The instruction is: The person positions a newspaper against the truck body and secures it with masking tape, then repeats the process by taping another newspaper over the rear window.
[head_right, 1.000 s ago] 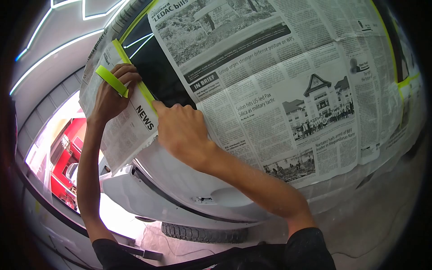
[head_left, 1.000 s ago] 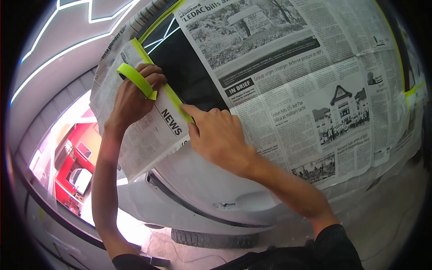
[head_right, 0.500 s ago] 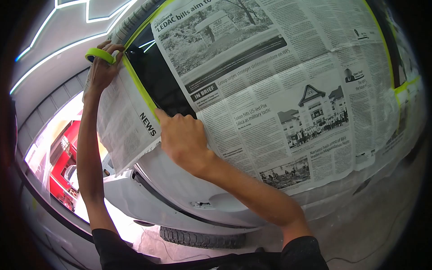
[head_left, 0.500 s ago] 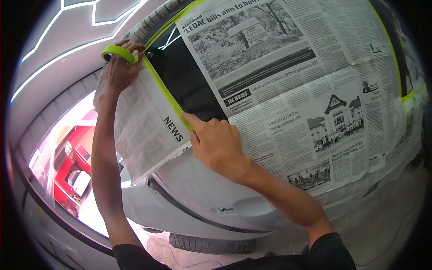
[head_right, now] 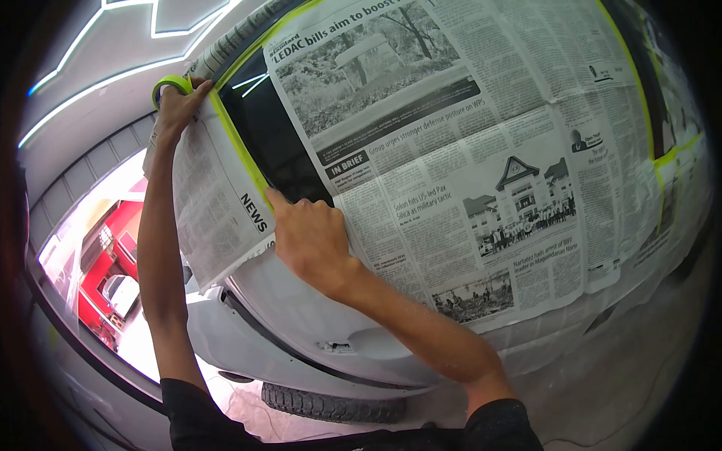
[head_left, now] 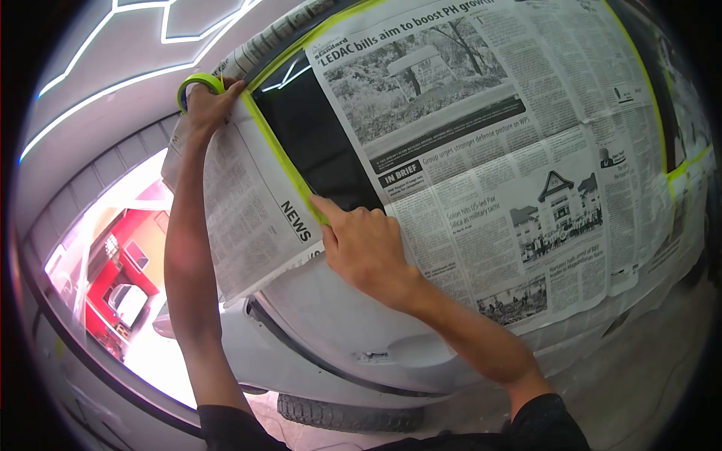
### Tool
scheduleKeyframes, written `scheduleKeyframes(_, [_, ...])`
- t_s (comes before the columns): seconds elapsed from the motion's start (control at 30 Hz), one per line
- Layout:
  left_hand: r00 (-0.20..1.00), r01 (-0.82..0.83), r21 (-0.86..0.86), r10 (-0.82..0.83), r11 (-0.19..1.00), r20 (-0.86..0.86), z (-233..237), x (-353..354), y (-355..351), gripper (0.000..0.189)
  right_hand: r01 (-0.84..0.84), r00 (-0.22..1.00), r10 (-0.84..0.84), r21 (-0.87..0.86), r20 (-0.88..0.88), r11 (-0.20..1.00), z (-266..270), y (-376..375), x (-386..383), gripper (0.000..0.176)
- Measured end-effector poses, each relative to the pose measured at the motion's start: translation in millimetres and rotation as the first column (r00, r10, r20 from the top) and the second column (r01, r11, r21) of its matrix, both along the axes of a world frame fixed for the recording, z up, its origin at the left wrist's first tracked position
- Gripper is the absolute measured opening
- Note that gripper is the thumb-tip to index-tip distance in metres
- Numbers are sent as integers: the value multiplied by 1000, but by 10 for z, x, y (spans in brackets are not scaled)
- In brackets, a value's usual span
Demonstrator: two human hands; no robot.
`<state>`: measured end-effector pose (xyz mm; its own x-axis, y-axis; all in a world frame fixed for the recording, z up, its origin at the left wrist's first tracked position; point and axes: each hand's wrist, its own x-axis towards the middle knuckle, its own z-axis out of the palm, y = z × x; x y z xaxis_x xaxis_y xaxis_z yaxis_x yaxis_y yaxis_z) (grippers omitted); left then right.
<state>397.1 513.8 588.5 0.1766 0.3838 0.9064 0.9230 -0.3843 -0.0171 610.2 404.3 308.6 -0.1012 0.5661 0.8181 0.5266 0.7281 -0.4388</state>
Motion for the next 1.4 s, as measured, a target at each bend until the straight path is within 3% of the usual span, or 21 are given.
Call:
scheduleKeyframes(0.1, [990, 23, -83, -12, 996, 140, -9, -11, -17, 32, 15, 1000, -15, -2, 5, 1000, -31, 34, -23, 48])
scheduleKeyframes(0.3, [983, 45, -22, -41, 999, 181, 1, -90, 6, 29, 0, 1000, 1, -43, 15, 999, -8, 47, -17, 46])
scheduleKeyframes(0.4, [989, 8, -74, 3, 997, 145, -39, 37, -95, 27, -3, 1000, 4, -46, 18, 999, -4, 40, -23, 46])
scheduleKeyframes(0.6, [964, 28, -181, 22, 983, 266, 13, 32, -65, 29, 11, 1000, -10, -25, 21, 1000, -17, 44, -16, 47])
scheduleKeyframes(0.8, [966, -39, -211, 91, 977, 243, 86, 43, -73, 39, -1, 999, 2, -44, 34, 999, 0, 36, -5, 47])
scheduleKeyframes(1.0, [958, -129, -279, 192, 952, 211, 212, 36, -14, 61, 5, 999, -3, -36, 33, 999, -13, 54, -18, 46])
scheduleKeyframes(1.13, [960, -126, -294, 191, 947, 204, 219, 65, -15, 64, -16, 999, 16, -12, 34, 1000, 3, 38, 10, 53])
scheduleKeyframes(1.23, [962, -128, -296, 191, 947, 195, 246, 34, 14, 65, -1, 1000, 1, -34, 19, 999, -17, 60, -23, 45])
scheduleKeyframes(1.4, [965, -120, -321, 187, 939, 185, 277, 33, 4, 66, -8, 1000, 9, -24, 30, 1000, 4, 35, 3, 49])
